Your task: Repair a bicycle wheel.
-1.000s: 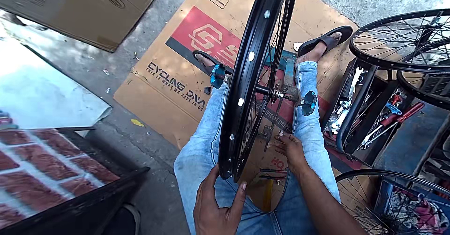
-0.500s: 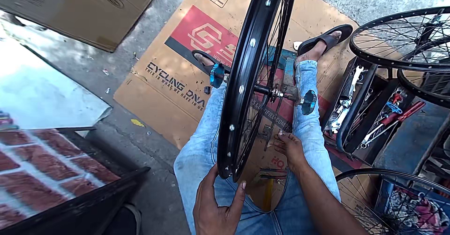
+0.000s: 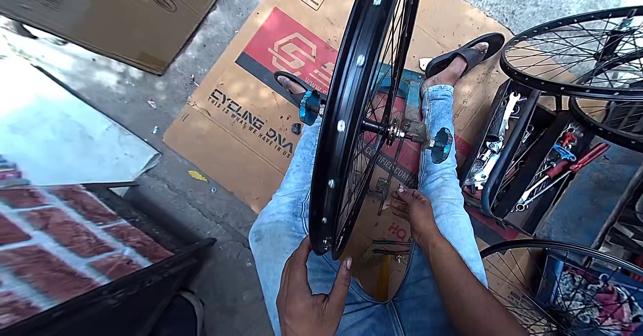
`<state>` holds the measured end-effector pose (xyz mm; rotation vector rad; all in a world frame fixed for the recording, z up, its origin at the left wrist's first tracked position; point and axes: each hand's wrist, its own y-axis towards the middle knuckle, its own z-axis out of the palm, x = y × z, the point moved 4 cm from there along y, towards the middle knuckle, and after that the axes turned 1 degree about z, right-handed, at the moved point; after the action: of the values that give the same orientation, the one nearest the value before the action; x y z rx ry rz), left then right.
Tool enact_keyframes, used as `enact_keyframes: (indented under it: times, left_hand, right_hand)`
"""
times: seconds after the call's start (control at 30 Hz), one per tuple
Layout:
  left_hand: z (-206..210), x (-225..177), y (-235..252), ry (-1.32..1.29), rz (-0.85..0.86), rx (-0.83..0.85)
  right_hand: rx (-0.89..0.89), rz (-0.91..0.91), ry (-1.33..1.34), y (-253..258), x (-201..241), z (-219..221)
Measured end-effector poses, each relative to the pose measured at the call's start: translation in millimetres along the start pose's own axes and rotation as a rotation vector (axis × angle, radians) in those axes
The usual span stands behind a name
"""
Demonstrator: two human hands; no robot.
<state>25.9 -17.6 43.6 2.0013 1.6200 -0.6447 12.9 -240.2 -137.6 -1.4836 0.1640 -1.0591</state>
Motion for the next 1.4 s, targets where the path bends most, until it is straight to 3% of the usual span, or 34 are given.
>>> enact_keyframes:
  times: [0.57,0.8,1.07,1.27,1.4]
  left_hand:
    - [4,2,0,0.003,-0.018,-0.007]
    - [33,37,-15,0.058,-0.113,0.007]
    - [34,26,-12,0.095,-0.084,0.014]
    - [1,-11,14,0.014,0.129,-0.159]
    - [-6,-29,25,0.026,0.141,-0.138]
  right_hand:
    - [0.002,-0.007,0.012,4,0,-1]
    - [-0.002,0.007,0.006,-2,0,-1]
    - [0.004,0.015,0.015,-1,0,-1]
    - [0.013,0.023,0.001,-4,-2,0]
    - [0.025,0.009,0.007,0,1,2]
